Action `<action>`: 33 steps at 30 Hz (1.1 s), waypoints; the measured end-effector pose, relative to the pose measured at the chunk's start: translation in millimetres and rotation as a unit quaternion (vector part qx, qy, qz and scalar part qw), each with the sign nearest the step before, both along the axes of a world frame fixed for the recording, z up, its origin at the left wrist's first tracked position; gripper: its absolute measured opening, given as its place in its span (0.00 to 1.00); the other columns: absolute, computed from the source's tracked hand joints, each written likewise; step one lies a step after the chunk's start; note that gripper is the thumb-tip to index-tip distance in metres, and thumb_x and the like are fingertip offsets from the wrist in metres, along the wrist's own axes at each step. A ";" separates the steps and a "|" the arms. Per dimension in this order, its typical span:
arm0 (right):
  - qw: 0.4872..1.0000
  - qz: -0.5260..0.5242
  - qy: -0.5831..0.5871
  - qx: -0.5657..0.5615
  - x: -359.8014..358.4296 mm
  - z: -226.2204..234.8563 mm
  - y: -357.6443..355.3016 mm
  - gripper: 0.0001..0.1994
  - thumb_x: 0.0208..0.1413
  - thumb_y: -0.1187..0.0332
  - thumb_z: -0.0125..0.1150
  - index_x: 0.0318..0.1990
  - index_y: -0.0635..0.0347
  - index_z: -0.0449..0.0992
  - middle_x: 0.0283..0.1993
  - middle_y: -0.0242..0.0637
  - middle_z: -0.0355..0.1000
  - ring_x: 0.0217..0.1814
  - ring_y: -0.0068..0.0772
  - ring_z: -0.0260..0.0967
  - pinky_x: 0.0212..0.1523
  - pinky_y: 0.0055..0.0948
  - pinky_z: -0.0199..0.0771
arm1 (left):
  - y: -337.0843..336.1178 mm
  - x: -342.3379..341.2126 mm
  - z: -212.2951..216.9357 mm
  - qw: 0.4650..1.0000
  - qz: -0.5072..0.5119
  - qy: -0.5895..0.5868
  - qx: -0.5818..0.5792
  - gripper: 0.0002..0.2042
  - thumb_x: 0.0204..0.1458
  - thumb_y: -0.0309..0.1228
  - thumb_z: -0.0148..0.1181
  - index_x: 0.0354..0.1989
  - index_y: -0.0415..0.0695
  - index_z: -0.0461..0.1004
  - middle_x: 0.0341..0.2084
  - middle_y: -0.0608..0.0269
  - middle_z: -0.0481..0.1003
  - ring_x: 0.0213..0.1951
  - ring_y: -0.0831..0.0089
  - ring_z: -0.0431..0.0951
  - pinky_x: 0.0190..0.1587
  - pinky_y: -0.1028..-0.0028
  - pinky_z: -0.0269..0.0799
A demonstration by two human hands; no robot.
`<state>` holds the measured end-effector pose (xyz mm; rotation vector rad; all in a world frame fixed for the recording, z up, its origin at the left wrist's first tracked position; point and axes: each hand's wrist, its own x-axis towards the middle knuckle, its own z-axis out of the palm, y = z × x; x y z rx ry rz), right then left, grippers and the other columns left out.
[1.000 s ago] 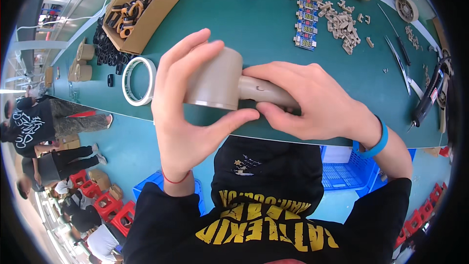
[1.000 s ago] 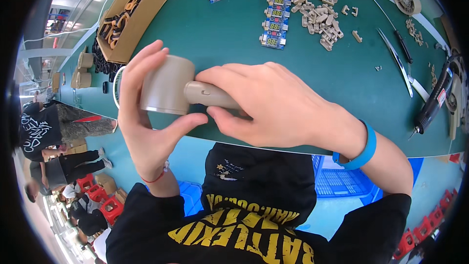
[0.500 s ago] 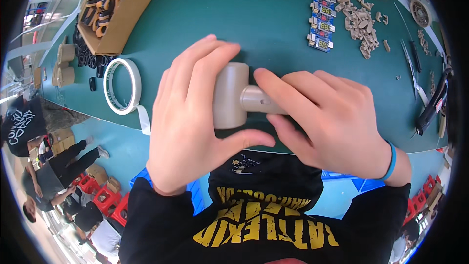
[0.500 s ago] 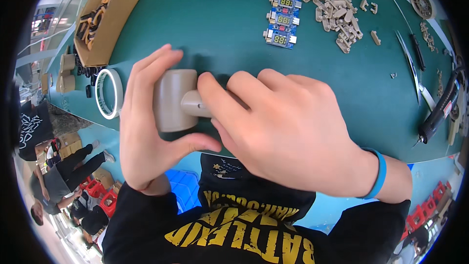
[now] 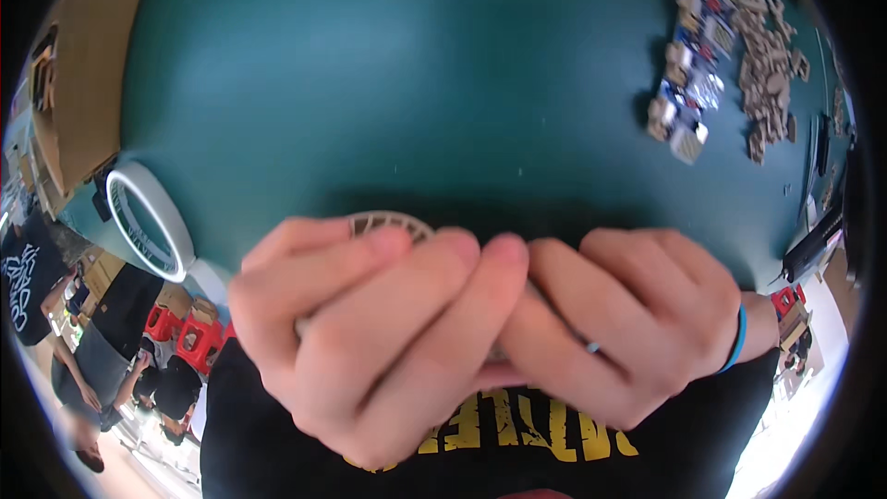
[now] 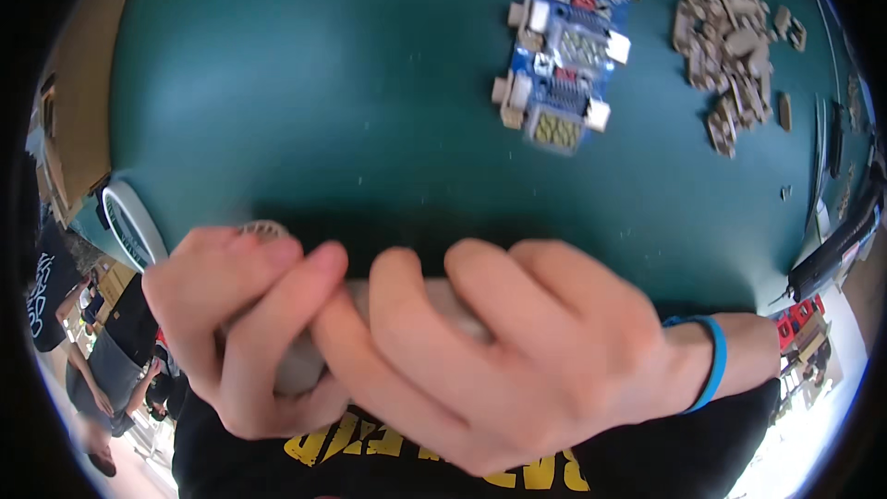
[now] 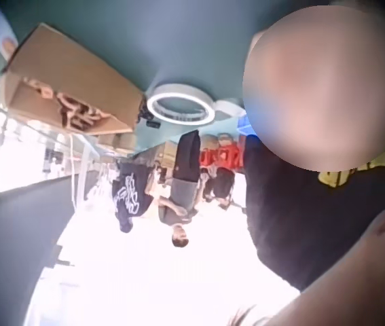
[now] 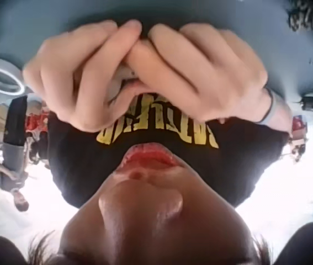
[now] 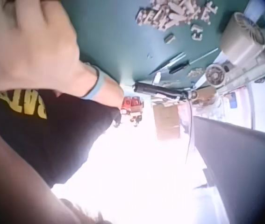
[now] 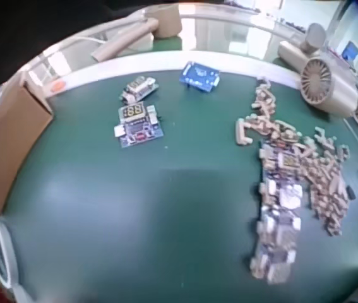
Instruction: Assembling and testing handheld electric fans at an assembly line station.
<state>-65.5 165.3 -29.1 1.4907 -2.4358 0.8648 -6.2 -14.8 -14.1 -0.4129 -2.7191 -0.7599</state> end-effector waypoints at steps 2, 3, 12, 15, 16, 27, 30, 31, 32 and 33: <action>1.000 -0.001 0.026 -0.016 -1.6 -4.6 2.9 0.09 0.50 0.60 0.59 0.31 0.54 0.77 0.25 0.31 0.72 0.18 0.24 0.62 0.14 0.18 0.55 | 2.7 0.4 2.6 1.000 0.002 -0.016 -0.005 0.19 0.32 0.41 0.64 0.33 0.42 0.81 0.32 0.60 0.73 0.35 0.65 0.69 0.34 0.68 0.68; 0.999 -0.028 0.031 -0.008 -1.0 -4.1 -4.6 0.08 0.53 0.59 0.57 0.31 0.52 0.76 0.26 0.30 0.73 0.19 0.23 0.62 0.15 0.18 0.55 | 3.0 1.0 1.8 1.000 0.000 -0.024 -0.011 0.17 0.33 0.43 0.63 0.31 0.45 0.82 0.31 0.62 0.73 0.36 0.65 0.69 0.37 0.66 0.68; 0.999 0.024 -0.038 0.026 -12.9 7.7 7.3 0.05 0.52 0.69 0.53 0.31 0.51 0.76 0.29 0.31 0.74 0.23 0.25 0.65 0.22 0.19 0.63 | 9.3 -11.5 -8.1 0.995 0.021 -0.014 0.096 0.08 0.44 0.38 0.64 0.32 0.54 0.83 0.32 0.75 0.76 0.43 0.72 0.68 0.52 0.66 0.69; 0.993 0.082 -0.067 0.052 -31.6 16.4 7.0 0.06 0.54 0.70 0.51 0.29 0.52 0.76 0.29 0.32 0.75 0.24 0.27 0.67 0.24 0.19 0.66 | 10.2 -10.6 -11.6 0.990 0.053 0.030 0.124 0.08 0.44 0.38 0.64 0.34 0.54 0.83 0.32 0.77 0.76 0.43 0.72 0.69 0.53 0.66 0.69; 0.992 0.101 -0.046 0.057 -34.8 14.7 3.6 0.06 0.53 0.70 0.51 0.30 0.52 0.76 0.28 0.31 0.74 0.23 0.26 0.67 0.23 0.19 0.66 | 8.7 -10.0 -17.5 0.989 0.054 0.051 0.131 0.09 0.44 0.37 0.64 0.35 0.55 0.82 0.31 0.78 0.76 0.42 0.72 0.69 0.53 0.66 0.69; 0.999 -0.024 0.011 0.031 7.4 7.7 -4.2 0.07 0.50 0.65 0.59 0.34 0.57 0.76 0.29 0.33 0.72 0.19 0.23 0.63 0.17 0.21 0.60 | -12.9 -1.6 7.6 0.998 0.000 -0.041 0.055 0.18 0.29 0.41 0.70 0.33 0.50 0.83 0.33 0.67 0.73 0.36 0.69 0.69 0.40 0.65 0.69; 0.994 0.001 -0.052 0.092 2.6 6.5 5.9 0.16 0.43 0.62 0.63 0.39 0.61 0.78 0.32 0.34 0.72 0.21 0.24 0.66 0.19 0.22 0.64 | -17.4 -7.9 -1.8 0.990 -0.058 -0.086 0.101 0.30 0.24 0.43 0.78 0.40 0.42 0.80 0.37 0.55 0.73 0.40 0.61 0.73 0.41 0.64 0.71; 0.996 -0.011 -0.056 0.074 -1.8 9.9 4.0 0.19 0.41 0.64 0.65 0.43 0.60 0.78 0.32 0.34 0.72 0.23 0.27 0.68 0.21 0.24 0.67 | -12.8 -5.2 -3.6 0.994 -0.004 -0.041 0.104 0.36 0.18 0.44 0.79 0.43 0.41 0.78 0.41 0.52 0.72 0.44 0.59 0.73 0.44 0.66 0.71; 0.996 -0.012 -0.070 0.058 -5.2 12.3 2.8 0.20 0.40 0.66 0.66 0.45 0.60 0.78 0.33 0.35 0.73 0.24 0.30 0.69 0.22 0.25 0.68 | -9.2 -6.0 -2.0 0.992 0.022 -0.015 0.122 0.38 0.19 0.43 0.80 0.46 0.40 0.77 0.46 0.52 0.71 0.47 0.60 0.73 0.47 0.65 0.71; 0.995 -0.004 -0.087 0.040 -4.6 7.8 3.7 0.22 0.39 0.68 0.68 0.47 0.59 0.77 0.33 0.35 0.73 0.25 0.33 0.71 0.24 0.27 0.70 | -4.6 -1.0 -4.8 0.988 0.056 0.008 0.140 0.39 0.20 0.42 0.80 0.48 0.40 0.75 0.50 0.51 0.70 0.50 0.60 0.72 0.49 0.65 0.71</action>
